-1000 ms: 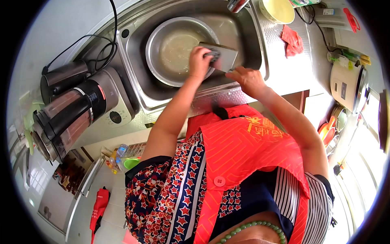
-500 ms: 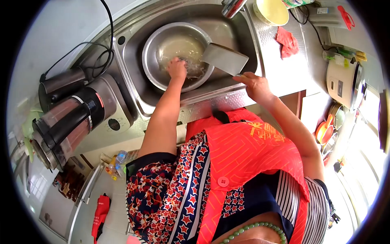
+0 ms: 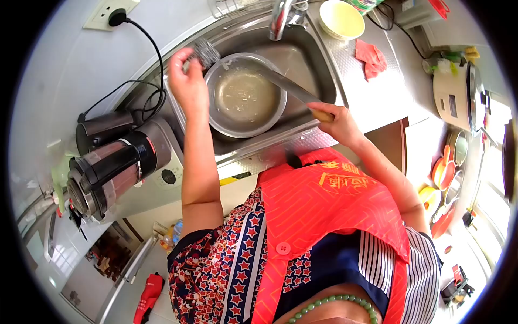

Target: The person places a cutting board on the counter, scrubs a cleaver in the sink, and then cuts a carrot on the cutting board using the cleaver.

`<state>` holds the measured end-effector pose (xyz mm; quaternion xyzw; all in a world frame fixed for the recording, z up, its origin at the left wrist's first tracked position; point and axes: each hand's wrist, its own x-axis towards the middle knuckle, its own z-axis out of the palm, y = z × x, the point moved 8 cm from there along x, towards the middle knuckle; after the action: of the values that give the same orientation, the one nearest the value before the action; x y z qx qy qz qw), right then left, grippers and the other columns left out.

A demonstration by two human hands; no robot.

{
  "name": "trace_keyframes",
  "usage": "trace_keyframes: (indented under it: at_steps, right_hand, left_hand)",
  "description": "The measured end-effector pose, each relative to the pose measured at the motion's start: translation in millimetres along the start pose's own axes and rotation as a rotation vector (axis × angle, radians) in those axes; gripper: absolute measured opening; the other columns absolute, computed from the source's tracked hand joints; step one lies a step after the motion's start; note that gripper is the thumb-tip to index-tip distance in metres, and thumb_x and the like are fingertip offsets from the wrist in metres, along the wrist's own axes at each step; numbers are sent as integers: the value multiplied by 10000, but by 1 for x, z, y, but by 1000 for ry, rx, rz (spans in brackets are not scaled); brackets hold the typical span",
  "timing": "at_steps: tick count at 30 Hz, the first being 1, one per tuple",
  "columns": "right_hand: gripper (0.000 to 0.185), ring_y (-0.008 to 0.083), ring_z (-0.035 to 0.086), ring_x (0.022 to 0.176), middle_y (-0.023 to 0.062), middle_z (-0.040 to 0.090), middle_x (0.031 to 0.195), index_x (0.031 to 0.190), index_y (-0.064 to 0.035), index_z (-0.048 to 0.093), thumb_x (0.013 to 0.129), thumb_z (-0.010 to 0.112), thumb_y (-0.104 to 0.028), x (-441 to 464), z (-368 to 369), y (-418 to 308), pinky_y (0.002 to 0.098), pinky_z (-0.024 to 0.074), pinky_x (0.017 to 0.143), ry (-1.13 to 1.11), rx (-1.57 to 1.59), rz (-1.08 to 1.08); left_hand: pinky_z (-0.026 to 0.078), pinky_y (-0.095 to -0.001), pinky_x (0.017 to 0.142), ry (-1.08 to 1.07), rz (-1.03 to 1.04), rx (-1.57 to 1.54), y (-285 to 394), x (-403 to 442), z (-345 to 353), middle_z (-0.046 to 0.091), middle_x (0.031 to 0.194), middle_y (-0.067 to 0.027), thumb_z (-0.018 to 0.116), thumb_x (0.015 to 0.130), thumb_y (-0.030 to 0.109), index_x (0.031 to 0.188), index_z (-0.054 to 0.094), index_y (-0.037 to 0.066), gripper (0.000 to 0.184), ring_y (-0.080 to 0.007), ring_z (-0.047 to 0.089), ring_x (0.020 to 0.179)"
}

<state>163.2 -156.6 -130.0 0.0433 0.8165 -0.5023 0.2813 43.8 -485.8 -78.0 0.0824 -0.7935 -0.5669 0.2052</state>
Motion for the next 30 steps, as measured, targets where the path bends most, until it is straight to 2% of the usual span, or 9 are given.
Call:
trace_keyframes:
  at_steps: [8, 13, 17, 19, 21, 23, 26, 28, 30]
  right_hand:
    - [501, 62, 548, 742, -1, 634, 851, 1231, -128, 645, 742, 613, -22, -14, -1, 3, 239, 473, 717, 0, 119, -1]
    - [480, 54, 544, 699, -16, 639, 849, 1252, -150, 637, 784, 660, -45, -26, -9, 13, 234, 482, 670, 47, 161, -8]
    - [418, 34, 502, 614, -29, 621, 789, 1255, -154, 637, 845, 683, -82, -37, -12, 26, 212, 440, 522, 4, 548, 190]
    - [416, 43, 510, 617, -32, 617, 782, 1252, -156, 637, 844, 683, -85, -33, -9, 36, 219, 442, 533, -1, 602, 204]
    - [423, 42, 499, 618, -44, 603, 792, 1260, -165, 630, 847, 680, -85, -28, -12, 18, 218, 427, 531, 261, 38, -269]
    - [412, 149, 626, 713, 33, 684, 856, 1211, -159, 655, 806, 684, -89, -30, -11, 32, 298, 517, 711, 205, 178, -26]
    - [458, 185, 673, 824, 96, 710, 935, 1223, -160, 642, 776, 707, -88, -38, -7, 46, 317, 521, 783, 32, 590, 197]
    - [446, 101, 588, 742, 0, 650, 858, 1253, -167, 633, 821, 687, -73, -43, -11, 40, 262, 504, 722, 163, 289, -31]
    - [425, 57, 545, 726, -50, 620, 835, 1252, -169, 643, 845, 675, -51, -50, -14, 35, 239, 495, 716, 240, 239, -53]
  left_hand:
    - [505, -331, 888, -31, 324, 131, 103, 49, 63, 627, 1050, -110, 656, 868, 72, 1182, 592, 16, 325, -211, 600, 1001]
    - [495, -383, 825, -148, 503, 198, 84, -12, 83, 643, 1005, -123, 732, 798, 112, 888, 689, 31, 128, -277, 591, 1010]
    - [481, -365, 828, -339, 172, 337, 12, -62, 87, 660, 1022, -117, 741, 812, 143, 669, 619, 0, 237, -250, 600, 994]
    - [444, -393, 913, -468, 183, 530, -39, -77, 91, 638, 1096, -128, 738, 797, 124, 805, 671, 13, 129, -295, 559, 1081]
    - [409, -410, 988, -617, 208, 734, -70, -90, 97, 611, 1173, -138, 721, 799, 105, 981, 678, 38, 198, -322, 520, 1156]
    - [376, -416, 1052, -789, 248, 947, -86, -105, 101, 576, 1252, -148, 688, 819, 86, 1196, 642, 73, 380, -333, 485, 1220]
    - [367, -398, 1076, -907, -400, 137, -105, -105, 106, 523, 1359, -134, 616, 886, 88, 1383, 504, 119, 511, -327, 465, 1281]
    - [400, -351, 1036, -886, -877, -401, -105, -119, 112, 502, 1397, -131, 607, 906, 128, 1382, 502, 110, 488, -279, 496, 1272]
    - [423, -351, 1013, -1076, -515, 253, -154, -117, 115, 522, 1375, -144, 610, 895, 141, 1379, 498, 105, 499, -273, 532, 1235]
